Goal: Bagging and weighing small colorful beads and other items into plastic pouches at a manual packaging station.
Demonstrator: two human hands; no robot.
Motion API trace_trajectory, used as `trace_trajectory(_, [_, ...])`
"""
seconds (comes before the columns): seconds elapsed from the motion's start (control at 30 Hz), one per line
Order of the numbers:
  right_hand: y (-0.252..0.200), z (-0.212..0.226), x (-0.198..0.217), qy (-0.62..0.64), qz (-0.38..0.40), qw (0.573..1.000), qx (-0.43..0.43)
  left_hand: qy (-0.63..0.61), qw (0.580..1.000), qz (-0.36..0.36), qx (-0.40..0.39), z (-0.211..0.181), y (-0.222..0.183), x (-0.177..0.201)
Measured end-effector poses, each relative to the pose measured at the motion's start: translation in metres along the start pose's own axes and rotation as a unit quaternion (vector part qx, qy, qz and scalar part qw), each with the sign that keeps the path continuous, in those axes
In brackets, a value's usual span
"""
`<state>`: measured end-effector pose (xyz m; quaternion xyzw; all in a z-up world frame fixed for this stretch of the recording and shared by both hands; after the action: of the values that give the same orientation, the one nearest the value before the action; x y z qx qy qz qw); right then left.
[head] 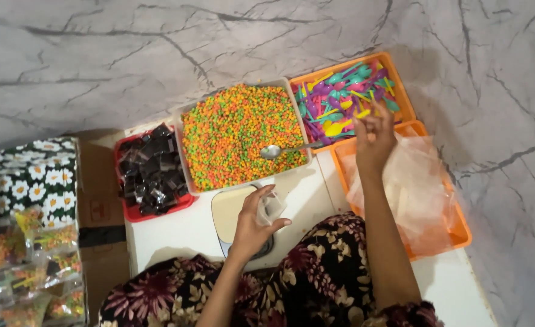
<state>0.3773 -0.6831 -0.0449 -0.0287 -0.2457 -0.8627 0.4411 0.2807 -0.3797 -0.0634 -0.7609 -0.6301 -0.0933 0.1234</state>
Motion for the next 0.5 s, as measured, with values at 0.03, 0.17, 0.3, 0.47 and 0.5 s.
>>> trace_trajectory(0.03, [-0.007, 0.023, 0.010, 0.048, -0.005, 0.999, -0.024, -0.019, 1.000, 0.007, -0.005, -0.001, -0.003, 0.000])
trace_trajectory(0.17, [-0.065, 0.075, 0.037, 0.108, 0.037, 0.993, -0.025, -0.040, 0.999, 0.017, -0.011, 0.007, -0.016, 0.002])
trace_trajectory(0.3, [-0.106, 0.146, 0.017, 0.127, 0.199, 0.972, 0.022, -0.040, 0.997, 0.049, -0.037, -0.003, -0.037, 0.010])
trace_trajectory(0.47, [-0.146, 0.177, -0.016, 0.114, 0.340, 0.932, 0.047, -0.029, 0.995, 0.068, -0.068, -0.021, -0.063, 0.029])
trace_trajectory(0.5, [-0.153, 0.187, -0.022, 0.098, 0.364, 0.922, 0.089, -0.030, 0.995, 0.070, -0.072, -0.021, -0.068, 0.032])
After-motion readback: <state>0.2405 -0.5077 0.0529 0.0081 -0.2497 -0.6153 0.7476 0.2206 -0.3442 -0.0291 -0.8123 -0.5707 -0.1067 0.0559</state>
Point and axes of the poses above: each hand's wrist, its own y-axis towards the middle knuckle, its own x-axis out of the back of the hand, z = x × y, the point moved 8 cm from there along y, towards the middle knuckle, and after that the axes turned 1 degree about -y, right-handed, at the moved point
